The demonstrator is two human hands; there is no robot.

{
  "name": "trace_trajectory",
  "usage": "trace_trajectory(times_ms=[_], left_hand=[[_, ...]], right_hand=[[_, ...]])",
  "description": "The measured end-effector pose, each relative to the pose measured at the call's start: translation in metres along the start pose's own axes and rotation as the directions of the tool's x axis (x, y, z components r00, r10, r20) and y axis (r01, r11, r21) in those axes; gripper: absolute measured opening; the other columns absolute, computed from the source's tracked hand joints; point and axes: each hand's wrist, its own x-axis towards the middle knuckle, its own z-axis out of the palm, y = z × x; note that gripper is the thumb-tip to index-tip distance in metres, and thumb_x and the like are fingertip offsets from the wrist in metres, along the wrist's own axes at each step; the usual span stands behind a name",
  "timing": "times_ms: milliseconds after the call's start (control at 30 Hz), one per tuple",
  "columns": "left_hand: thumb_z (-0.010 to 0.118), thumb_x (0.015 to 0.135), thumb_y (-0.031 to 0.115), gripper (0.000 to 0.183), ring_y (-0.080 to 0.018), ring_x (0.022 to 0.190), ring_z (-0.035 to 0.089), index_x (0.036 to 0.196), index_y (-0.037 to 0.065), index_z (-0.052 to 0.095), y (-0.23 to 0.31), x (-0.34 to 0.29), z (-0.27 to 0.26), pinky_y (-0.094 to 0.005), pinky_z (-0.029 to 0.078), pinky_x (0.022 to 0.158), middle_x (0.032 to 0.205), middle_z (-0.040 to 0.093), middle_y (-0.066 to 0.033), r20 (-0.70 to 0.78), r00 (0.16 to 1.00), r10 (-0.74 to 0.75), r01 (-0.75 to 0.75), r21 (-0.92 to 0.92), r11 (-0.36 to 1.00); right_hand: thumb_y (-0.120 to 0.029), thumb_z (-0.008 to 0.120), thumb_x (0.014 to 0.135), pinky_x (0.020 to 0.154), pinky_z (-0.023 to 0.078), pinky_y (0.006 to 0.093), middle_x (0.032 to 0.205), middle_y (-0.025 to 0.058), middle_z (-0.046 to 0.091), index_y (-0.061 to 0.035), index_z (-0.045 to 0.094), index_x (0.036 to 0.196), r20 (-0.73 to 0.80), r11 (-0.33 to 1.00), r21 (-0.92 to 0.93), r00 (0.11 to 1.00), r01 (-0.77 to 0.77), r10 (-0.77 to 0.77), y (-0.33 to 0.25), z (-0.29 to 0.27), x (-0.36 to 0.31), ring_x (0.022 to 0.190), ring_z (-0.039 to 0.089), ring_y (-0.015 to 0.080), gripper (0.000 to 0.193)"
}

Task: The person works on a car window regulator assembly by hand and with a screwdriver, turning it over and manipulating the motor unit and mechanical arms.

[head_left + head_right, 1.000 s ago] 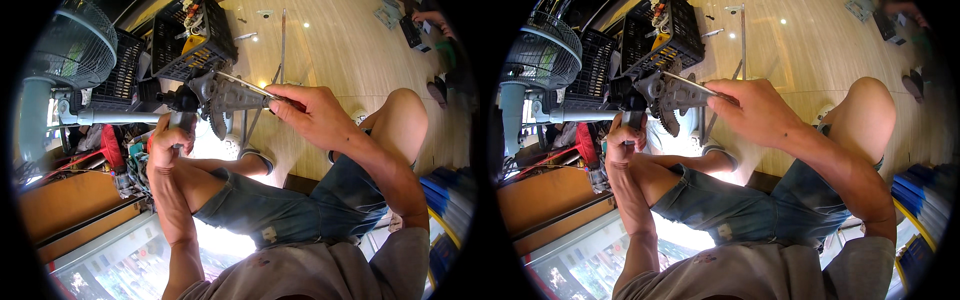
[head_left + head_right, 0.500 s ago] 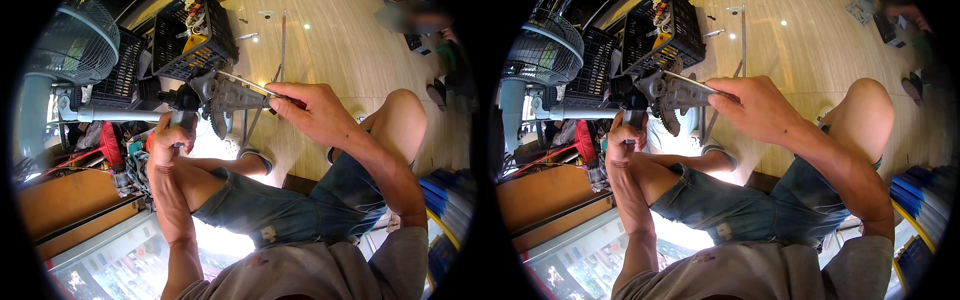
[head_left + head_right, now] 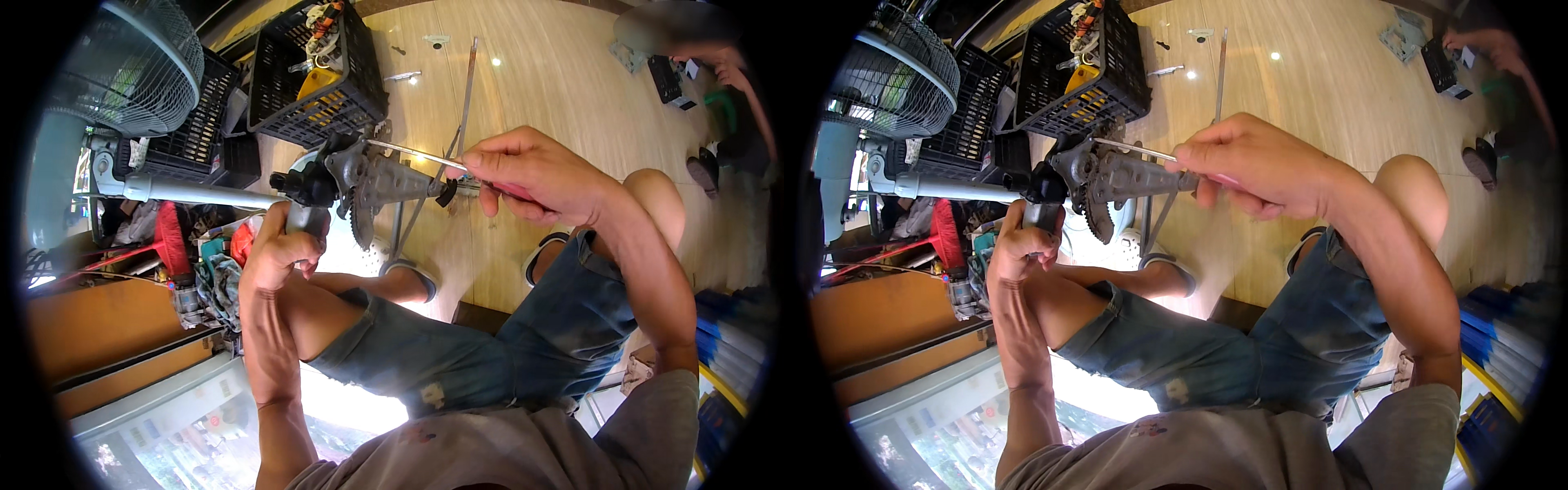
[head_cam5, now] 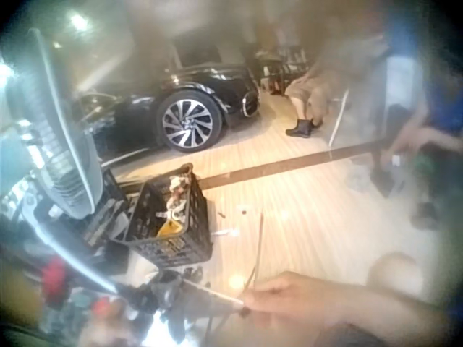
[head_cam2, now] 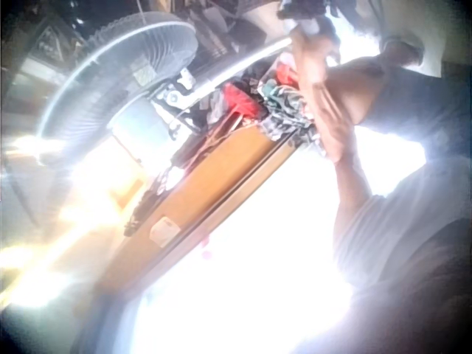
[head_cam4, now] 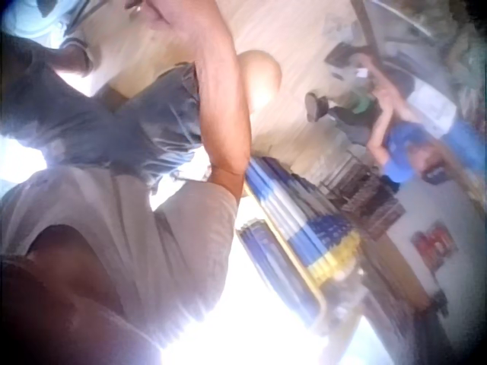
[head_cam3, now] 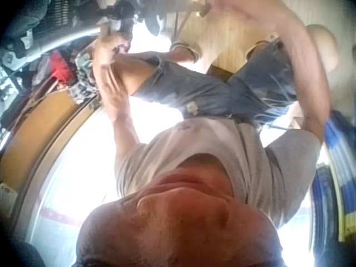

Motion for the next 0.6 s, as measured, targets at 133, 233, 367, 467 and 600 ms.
trace_trajectory(times_ms=[133,233,367,467,600], left_hand=[[0.061,0.062,0.005,0.025,-0.0141,0.048,0.050,0.084,-0.004,0.057,0.005,-0.007,0.003,-0.0272,0.039,0.042,0.062,0.053,-0.0067,-0.042,0.999,-0.014,0.015,0.029,0.999],[0.061,0.064,0.004,0.022,-0.0141,0.049,0.051,0.084,-0.003,0.057,0.011,-0.003,0.001,-0.0275,0.039,0.042,0.062,0.054,-0.0065,0.061,0.998,-0.036,0.029,0.106,0.994],[0.061,0.064,0.003,0.021,-0.0141,0.049,0.051,0.083,-0.003,0.057,0.008,-0.001,0.002,-0.0278,0.038,0.042,0.062,0.054,-0.0064,0.035,0.999,-0.002,-0.001,0.089,0.996],[0.062,0.064,0.005,0.021,-0.0140,0.048,0.049,0.082,-0.003,0.057,0.005,0.003,0.005,-0.0279,0.037,0.042,0.062,0.053,-0.0065,0.051,0.998,0.033,-0.035,0.041,0.999],[0.061,0.058,0.003,0.043,-0.0176,0.047,0.049,0.098,-0.008,0.051,0.005,0.005,0.010,-0.0294,0.040,0.041,0.066,0.055,-0.0127,0.036,0.999,-0.007,0.006,0.023,1.000]], right_hand=[[-0.030,0.059,0.098,0.036,0.028,0.0254,0.069,0.0060,0.059,-0.0016,0.064,0.118,0.077,0.996,0.040,0.994,-0.085,0.082,-0.001,0.001,-0.002,0.041,0.039,0.0067,0.035],[-0.028,0.063,0.093,0.038,0.035,0.0298,0.069,0.0071,0.060,-0.0044,0.064,0.118,-0.044,0.756,-0.573,0.909,0.317,-0.414,0.023,-0.003,0.009,0.042,0.047,0.0129,0.034],[-0.026,0.067,0.089,0.042,0.040,0.0318,0.073,0.0089,0.063,-0.0064,0.065,0.115,0.088,0.176,-0.918,0.616,0.355,-0.783,0.031,0.008,0.009,0.047,0.054,0.0164,0.033],[-0.025,0.069,0.087,0.046,0.043,0.0314,0.078,0.0105,0.067,-0.0069,0.067,0.112,-0.007,0.195,-0.947,0.590,0.256,-0.807,0.026,0.013,0.001,0.051,0.057,0.0162,0.031],[-0.015,0.060,0.096,0.044,0.039,0.0243,0.077,0.0059,0.067,-0.0036,0.069,0.111,-0.327,0.972,0.050,0.923,0.232,-0.203,0.004,-0.002,-0.015,0.050,0.053,0.0088,0.021]])
